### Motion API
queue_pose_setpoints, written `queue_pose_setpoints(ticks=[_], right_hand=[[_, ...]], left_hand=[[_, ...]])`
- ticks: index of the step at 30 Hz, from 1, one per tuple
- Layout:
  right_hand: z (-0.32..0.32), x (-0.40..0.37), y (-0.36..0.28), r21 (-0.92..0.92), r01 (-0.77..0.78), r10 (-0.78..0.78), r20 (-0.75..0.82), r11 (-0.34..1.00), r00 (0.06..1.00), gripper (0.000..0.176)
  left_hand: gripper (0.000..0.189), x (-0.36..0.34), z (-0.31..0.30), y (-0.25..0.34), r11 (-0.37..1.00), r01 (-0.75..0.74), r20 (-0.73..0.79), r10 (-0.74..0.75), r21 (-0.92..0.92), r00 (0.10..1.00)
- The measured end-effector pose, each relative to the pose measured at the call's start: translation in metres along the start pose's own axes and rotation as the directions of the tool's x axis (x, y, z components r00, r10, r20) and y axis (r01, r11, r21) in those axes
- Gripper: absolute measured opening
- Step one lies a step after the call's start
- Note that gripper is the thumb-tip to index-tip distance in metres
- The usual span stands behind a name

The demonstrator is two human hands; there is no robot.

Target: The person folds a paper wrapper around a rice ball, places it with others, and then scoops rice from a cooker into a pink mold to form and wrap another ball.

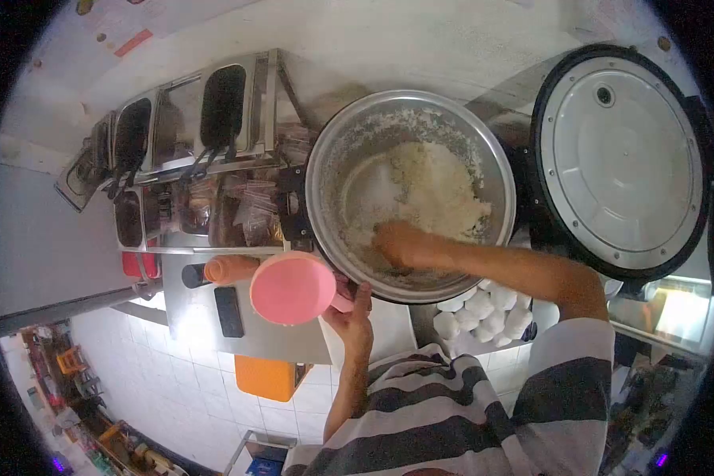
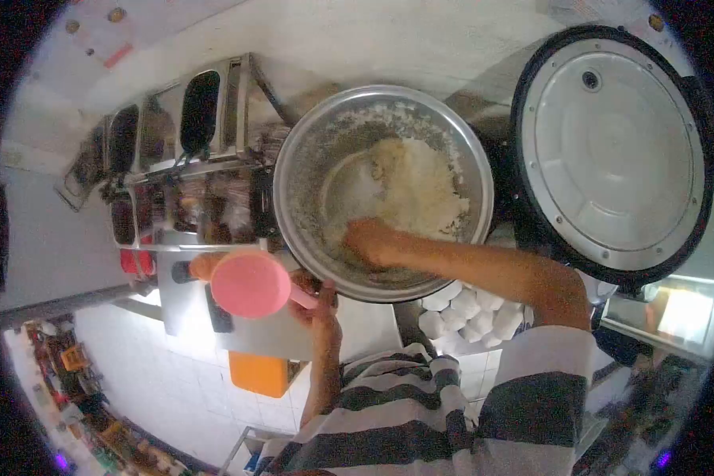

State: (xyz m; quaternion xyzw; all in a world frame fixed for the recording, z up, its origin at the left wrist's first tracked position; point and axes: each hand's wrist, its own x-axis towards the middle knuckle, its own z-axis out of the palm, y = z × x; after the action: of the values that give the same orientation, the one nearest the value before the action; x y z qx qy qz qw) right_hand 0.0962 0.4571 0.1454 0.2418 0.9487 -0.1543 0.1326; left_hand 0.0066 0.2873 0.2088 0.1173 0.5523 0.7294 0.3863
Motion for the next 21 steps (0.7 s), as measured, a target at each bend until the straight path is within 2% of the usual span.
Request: queue_pose_setpoints(ticks=[2, 4, 5, 7, 10, 14, 16, 17, 18, 20, 21], right_hand=[[-0.004, -0.006, -0.005, 0.066, 0.076, -0.073, -0.044, 0.995, 0.996, 0.018], [-0.035, -0.004, 0.019, 0.208, 0.022, -0.071, 0.232, 0.978, 0.97, 0.02], [-0.057, -0.005, 0.027, 0.204, 0.011, -0.059, 0.227, 0.979, 0.972, 0.02], [-0.087, -0.003, 0.033, 0.153, -0.288, 0.261, 0.175, 0.945, 0.949, 0.026], [-0.063, -0.01, 0.029, 0.162, -0.332, 0.291, 0.232, 0.929, 0.928, 0.027], [-0.037, 0.003, 0.016, 0.239, -0.348, 0.302, 0.209, 0.907, 0.93, 0.028], [-0.042, 0.011, 0.022, 0.47, -0.505, 0.306, 0.436, 0.724, 0.846, 0.032], [-0.027, 0.018, 0.03, 0.474, -0.505, 0.307, 0.435, 0.721, 0.847, 0.032], [0.005, 0.03, 0.044, 0.461, -0.506, 0.303, 0.446, 0.729, 0.842, 0.024], [0.031, 0.042, 0.061, 0.449, -0.505, 0.304, 0.448, 0.737, 0.841, 0.021], [0.035, 0.045, 0.067, 0.461, -0.402, 0.197, 0.431, 0.791, 0.88, 0.023]], left_hand=[[0.034, -0.002, 0.0, -0.006, 0.996, -0.08, -0.07, 0.084, 0.049, 0.994], [0.034, -0.005, 0.001, -0.001, 0.997, -0.058, -0.066, 0.061, 0.044, 0.996], [0.034, -0.004, 0.003, 0.001, 0.999, -0.039, -0.056, 0.041, 0.031, 0.998], [0.034, -0.003, 0.001, 0.005, 1.0, -0.012, -0.018, 0.012, 0.016, 1.0], [0.036, -0.004, 0.0, 0.005, 1.0, 0.011, 0.006, -0.011, -0.009, 1.0], [0.039, -0.004, -0.008, -0.011, 1.0, -0.005, 0.009, 0.005, 0.021, 1.0], [0.039, -0.007, -0.007, -0.006, 0.999, 0.032, -0.001, -0.032, 0.028, 0.999], [0.04, -0.008, -0.004, -0.003, 0.997, 0.07, -0.013, -0.07, 0.03, 0.997], [0.04, -0.008, -0.005, -0.004, 0.997, 0.069, -0.009, -0.069, 0.032, 0.998], [0.041, -0.007, -0.007, -0.007, 0.998, 0.041, -0.003, -0.041, 0.057, 0.999], [0.041, -0.006, -0.006, -0.008, 0.998, 0.034, 0.003, -0.034, 0.055, 0.999]])
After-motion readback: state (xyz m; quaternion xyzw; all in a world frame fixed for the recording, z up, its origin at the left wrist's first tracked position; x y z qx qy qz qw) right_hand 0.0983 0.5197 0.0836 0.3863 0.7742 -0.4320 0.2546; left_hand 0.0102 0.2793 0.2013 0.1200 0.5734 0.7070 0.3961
